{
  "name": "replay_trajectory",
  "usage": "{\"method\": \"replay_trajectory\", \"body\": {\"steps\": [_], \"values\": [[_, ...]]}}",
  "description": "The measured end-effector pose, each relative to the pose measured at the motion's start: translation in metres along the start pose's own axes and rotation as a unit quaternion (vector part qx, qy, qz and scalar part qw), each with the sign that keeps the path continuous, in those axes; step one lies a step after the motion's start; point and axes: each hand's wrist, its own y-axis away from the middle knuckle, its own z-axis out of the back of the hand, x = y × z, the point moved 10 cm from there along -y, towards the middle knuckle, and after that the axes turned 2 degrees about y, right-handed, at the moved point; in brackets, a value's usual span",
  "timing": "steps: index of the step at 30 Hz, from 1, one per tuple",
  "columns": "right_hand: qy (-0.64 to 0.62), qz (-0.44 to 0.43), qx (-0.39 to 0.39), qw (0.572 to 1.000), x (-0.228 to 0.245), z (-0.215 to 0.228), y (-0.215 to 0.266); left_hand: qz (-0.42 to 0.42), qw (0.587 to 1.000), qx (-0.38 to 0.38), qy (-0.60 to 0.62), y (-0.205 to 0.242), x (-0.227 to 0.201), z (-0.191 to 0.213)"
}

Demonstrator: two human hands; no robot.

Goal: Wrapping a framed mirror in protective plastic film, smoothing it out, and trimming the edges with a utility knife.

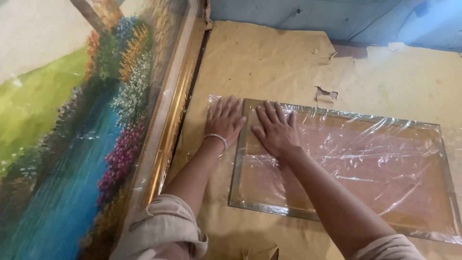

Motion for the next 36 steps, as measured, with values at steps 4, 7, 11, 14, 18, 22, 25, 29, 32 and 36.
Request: {"method": "replay_trajectory", "body": {"steps": [4,7,11,14,18,22,25,29,32,36], "values": [[0.005,-0.071,0.012,0.997,-0.044,0.002,0.021,0.071,0.993,-0.017,-0.090,0.000,0.037,-0.008],[0.005,-0.111,-0.011,0.994,-0.059,0.004,0.042,0.044,0.984,-0.128,-0.116,0.012,0.020,-0.001],[0.010,0.004,-0.023,1.000,-0.008,0.005,0.062,-0.171,0.973,-0.156,0.021,0.065,-0.054,0.001],[0.030,0.055,-0.026,0.998,-0.001,-0.022,0.077,-0.099,0.994,-0.035,-0.013,0.081,-0.040,-0.028],[0.015,-0.017,0.016,1.000,-0.034,-0.019,0.100,-0.060,0.998,0.025,-0.023,0.091,-0.024,-0.029],[-0.016,-0.109,0.029,0.993,-0.090,-0.021,0.123,0.016,0.991,0.106,-0.075,0.085,-0.007,-0.037],[-0.045,-0.183,0.045,0.981,-0.144,-0.032,0.155,0.066,0.979,0.161,-0.105,0.078,-0.001,-0.047],[-0.055,-0.291,0.053,0.954,-0.207,-0.033,0.202,0.165,0.962,0.142,-0.165,0.050,-0.004,-0.040],[-0.083,-0.334,0.029,0.938,-0.261,-0.036,0.232,0.040,0.994,0.024,-0.099,0.050,-0.098,-0.013],[-0.024,-0.369,-0.040,0.928,-0.343,-0.042,0.268,-0.110,0.994,0.005,-0.029,0.063,-0.232,-0.044]]}}
